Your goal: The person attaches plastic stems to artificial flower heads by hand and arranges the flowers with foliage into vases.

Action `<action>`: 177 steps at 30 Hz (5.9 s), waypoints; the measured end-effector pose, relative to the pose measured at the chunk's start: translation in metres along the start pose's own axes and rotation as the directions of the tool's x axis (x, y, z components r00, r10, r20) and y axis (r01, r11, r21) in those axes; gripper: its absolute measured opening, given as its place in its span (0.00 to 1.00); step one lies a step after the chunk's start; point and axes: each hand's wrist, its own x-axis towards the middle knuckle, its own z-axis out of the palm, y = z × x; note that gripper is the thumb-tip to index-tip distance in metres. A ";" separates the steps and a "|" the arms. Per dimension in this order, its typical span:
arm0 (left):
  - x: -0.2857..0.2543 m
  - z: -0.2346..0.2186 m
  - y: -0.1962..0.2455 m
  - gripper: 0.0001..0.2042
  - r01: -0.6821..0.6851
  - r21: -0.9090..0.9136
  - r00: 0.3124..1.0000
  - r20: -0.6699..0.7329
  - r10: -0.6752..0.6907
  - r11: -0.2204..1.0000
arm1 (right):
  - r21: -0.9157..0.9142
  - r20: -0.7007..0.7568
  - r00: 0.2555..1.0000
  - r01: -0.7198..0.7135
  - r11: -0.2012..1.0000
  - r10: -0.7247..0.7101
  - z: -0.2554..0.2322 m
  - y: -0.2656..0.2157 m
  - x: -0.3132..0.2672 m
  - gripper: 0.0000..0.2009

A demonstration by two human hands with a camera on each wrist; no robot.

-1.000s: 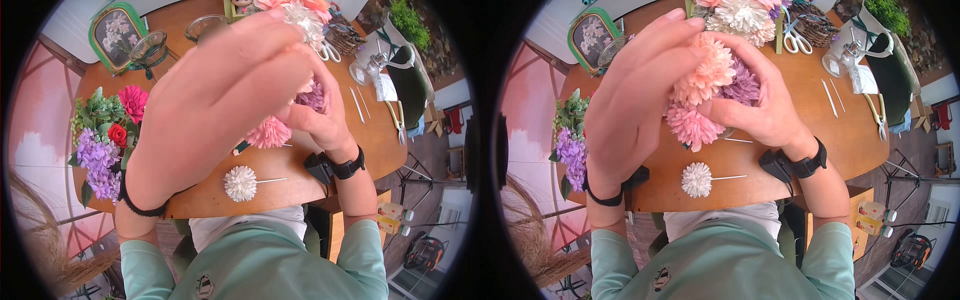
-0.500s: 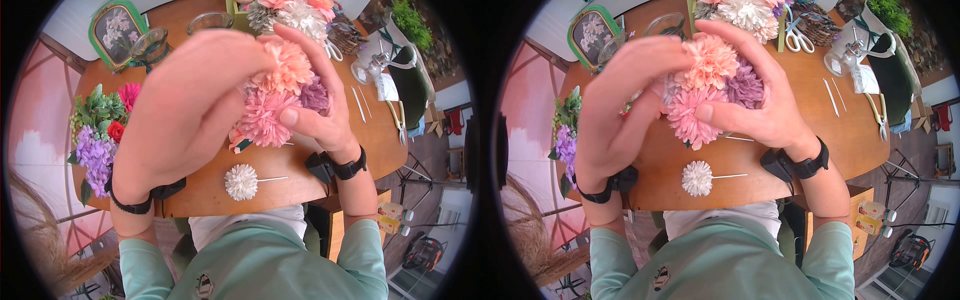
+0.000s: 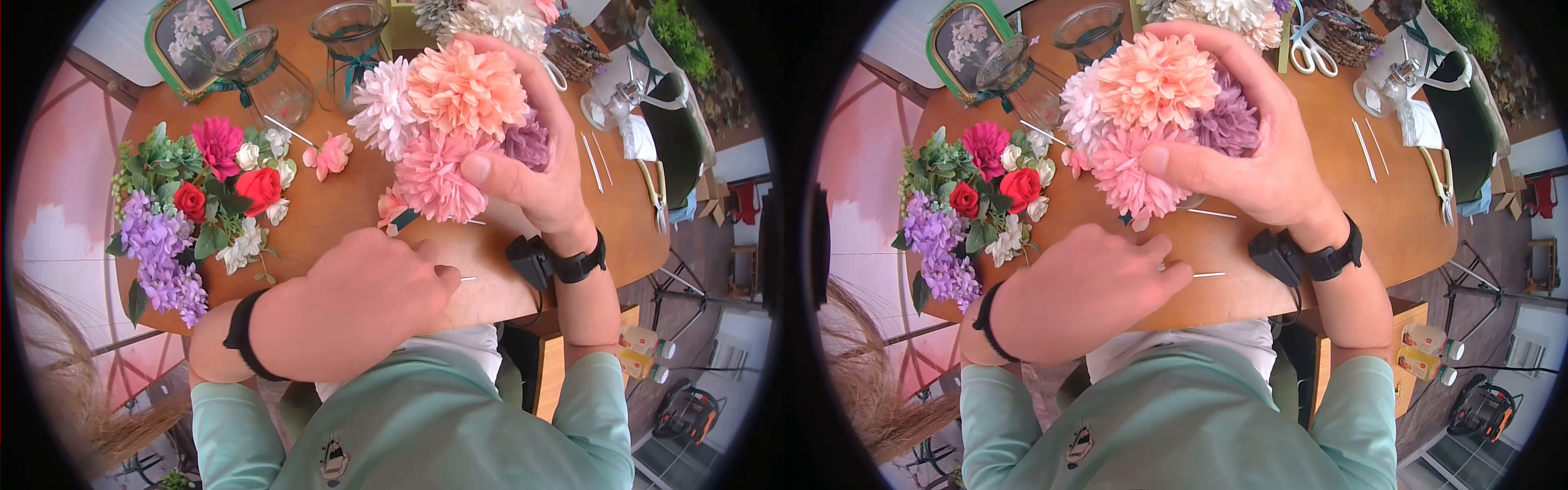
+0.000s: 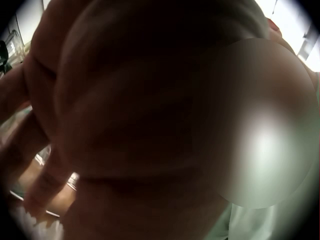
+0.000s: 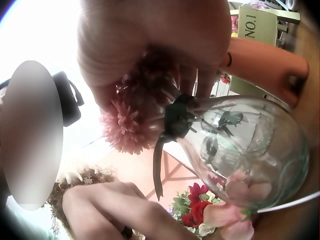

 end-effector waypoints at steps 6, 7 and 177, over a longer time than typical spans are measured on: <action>-0.008 -0.024 -0.010 0.09 -0.109 -0.077 0.993 -0.046 0.105 0.991 | 0.022 0.012 1.000 0.012 1.000 -0.012 -0.002 0.001 0.000 0.47; -0.012 -0.030 -0.010 0.10 -0.164 -0.111 0.983 -0.104 0.153 0.980 | 0.016 0.014 1.000 0.024 1.000 -0.025 -0.002 0.002 -0.001 0.47; -0.027 -0.053 -0.052 0.27 -0.136 -0.176 0.417 -0.903 -0.105 0.975 | 0.077 -0.093 0.995 0.031 0.997 -0.024 -0.005 0.003 -0.003 0.22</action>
